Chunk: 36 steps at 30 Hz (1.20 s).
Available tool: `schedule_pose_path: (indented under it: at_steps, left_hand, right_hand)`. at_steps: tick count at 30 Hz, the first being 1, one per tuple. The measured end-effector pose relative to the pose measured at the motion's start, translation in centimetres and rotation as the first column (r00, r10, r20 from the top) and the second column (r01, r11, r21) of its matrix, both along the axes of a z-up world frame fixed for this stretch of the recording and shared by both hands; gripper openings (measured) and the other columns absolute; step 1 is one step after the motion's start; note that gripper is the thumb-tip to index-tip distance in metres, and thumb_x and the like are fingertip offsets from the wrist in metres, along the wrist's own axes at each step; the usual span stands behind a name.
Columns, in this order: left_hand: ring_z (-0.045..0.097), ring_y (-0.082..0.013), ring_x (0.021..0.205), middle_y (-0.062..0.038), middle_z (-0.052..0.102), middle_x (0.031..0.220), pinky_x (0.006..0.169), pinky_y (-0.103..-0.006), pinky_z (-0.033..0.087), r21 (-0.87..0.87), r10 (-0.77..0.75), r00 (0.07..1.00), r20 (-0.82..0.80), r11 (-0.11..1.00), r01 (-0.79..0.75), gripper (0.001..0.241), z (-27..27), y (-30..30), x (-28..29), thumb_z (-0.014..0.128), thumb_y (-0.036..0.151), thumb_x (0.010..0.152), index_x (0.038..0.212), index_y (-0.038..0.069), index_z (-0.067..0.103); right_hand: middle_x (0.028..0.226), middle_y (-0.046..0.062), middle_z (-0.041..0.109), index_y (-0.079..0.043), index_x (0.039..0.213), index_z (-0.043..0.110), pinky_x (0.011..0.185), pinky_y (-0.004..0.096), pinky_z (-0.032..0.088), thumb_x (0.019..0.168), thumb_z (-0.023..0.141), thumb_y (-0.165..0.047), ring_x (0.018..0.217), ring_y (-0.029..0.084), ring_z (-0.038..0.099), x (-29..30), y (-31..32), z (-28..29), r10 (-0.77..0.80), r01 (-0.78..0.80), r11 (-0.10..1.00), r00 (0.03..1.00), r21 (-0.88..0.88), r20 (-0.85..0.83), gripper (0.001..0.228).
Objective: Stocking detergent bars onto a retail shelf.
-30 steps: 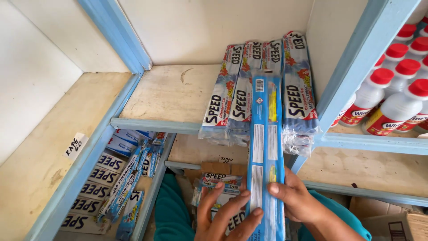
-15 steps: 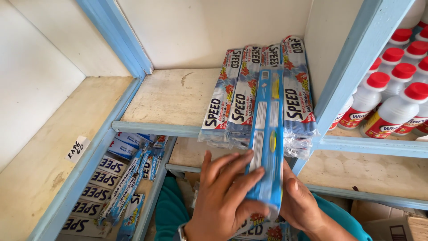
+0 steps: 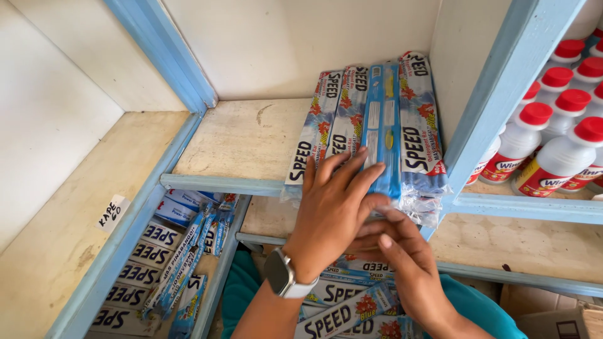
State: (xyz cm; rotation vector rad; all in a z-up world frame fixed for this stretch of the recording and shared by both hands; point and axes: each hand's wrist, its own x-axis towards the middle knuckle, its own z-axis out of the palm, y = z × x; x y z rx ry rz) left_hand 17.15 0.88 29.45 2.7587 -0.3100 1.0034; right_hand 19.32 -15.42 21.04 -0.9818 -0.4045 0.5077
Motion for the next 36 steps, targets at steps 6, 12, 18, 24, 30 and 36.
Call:
schedule_pose_path:
  at_steps: [6, 12, 18, 24, 30, 36]
  left_hand:
    - [0.047, -0.0356, 0.138, -0.01, 0.058, 0.146, 0.117, -0.0675, 0.027, -0.069, 0.102, 0.995, 0.013, 0.993, -0.101, 0.047, 0.7, -1.7, 0.9, 0.067, 0.037, 0.096, 0.138, 0.017, 0.06]
    - [0.028, -0.0316, 0.161, -0.006, 0.036, 0.17, 0.127, -0.0647, 0.0, 0.05, 0.213, 0.97, 0.118, 0.974, -0.22, 0.051, -5.4, -3.3, 0.3, 0.051, 0.036, 0.109, 0.159, 0.025, 0.046]
    - [0.011, -0.0334, 0.166, -0.004, 0.015, 0.177, 0.129, -0.0613, -0.012, 0.081, 0.171, 0.948, 0.267, 0.977, -0.199, 0.061, -12.6, -1.7, 4.4, 0.043, 0.053, 0.118, 0.17, 0.031, 0.018]
    - [0.009, -0.034, 0.165, -0.003, 0.014, 0.178, 0.128, -0.06, -0.012, 0.036, 0.148, 0.95, 0.275, 0.986, -0.164, 0.062, -12.2, -2.2, 4.2, 0.044, 0.053, 0.118, 0.17, 0.031, 0.02]
    - [0.017, -0.0253, 0.165, 0.002, 0.027, 0.175, 0.133, -0.0543, 0.004, 0.175, 0.213, 0.966, 0.146, 0.956, -0.237, 0.054, -13.4, -2.5, -0.3, 0.054, 0.041, 0.115, 0.166, 0.029, 0.041]
    - [0.051, -0.0311, 0.136, -0.007, 0.056, 0.144, 0.118, -0.0512, 0.039, -0.31, -0.06, 0.961, -0.268, 0.95, -0.027, 0.044, -22.0, 1.4, -7.9, 0.07, 0.029, 0.097, 0.137, 0.013, 0.06]
  right_hand:
    - [0.126, 0.003, 0.064, -0.009, 0.114, 0.061, 0.116, 0.05, 0.046, 0.103, 0.062, -0.018, 0.126, 0.034, 0.059, 0.6, -1.7, 0.4, -0.467, 0.728, 0.631, 0.081, 0.268, 0.881, 0.014]
    - [0.173, 0.019, 0.015, 0.001, 0.163, 0.027, 0.12, 0.075, -0.014, 0.107, 0.035, -0.054, 0.157, 0.053, -0.007, 4.4, -0.6, -2.5, -0.025, 0.892, 0.451, 0.027, -0.013, 0.999, 0.079]
    - [0.176, 0.014, -0.005, -0.006, 0.169, 0.009, 0.122, 0.078, -0.014, 0.109, 0.024, -0.072, 0.159, 0.048, -0.016, 6.6, -0.2, -5.8, 0.063, 0.937, 0.347, -0.051, 0.026, 0.997, 0.091]
    - [0.175, 0.015, -0.003, -0.005, 0.168, 0.014, 0.116, 0.078, -0.016, 0.105, 0.023, -0.07, 0.156, 0.05, -0.02, 6.1, -0.7, -4.6, 0.05, 0.93, 0.367, 0.012, -0.029, 0.999, 0.091]
    - [0.111, 0.008, 0.063, -0.014, 0.121, 0.07, 0.118, 0.071, 0.018, 0.102, 0.061, -0.03, 0.119, 0.035, 0.054, 1.4, -2.5, -2.7, -0.088, 0.742, 0.636, -0.205, 0.213, 0.975, 0.027]
    - [0.093, 0.008, 0.072, -0.014, 0.105, 0.07, 0.085, 0.046, 0.055, 0.088, 0.075, -0.033, 0.091, 0.031, 0.069, -0.1, 1.1, -1.8, 0.48, 0.34, 0.82, 0.029, -0.461, 0.877, 0.027]
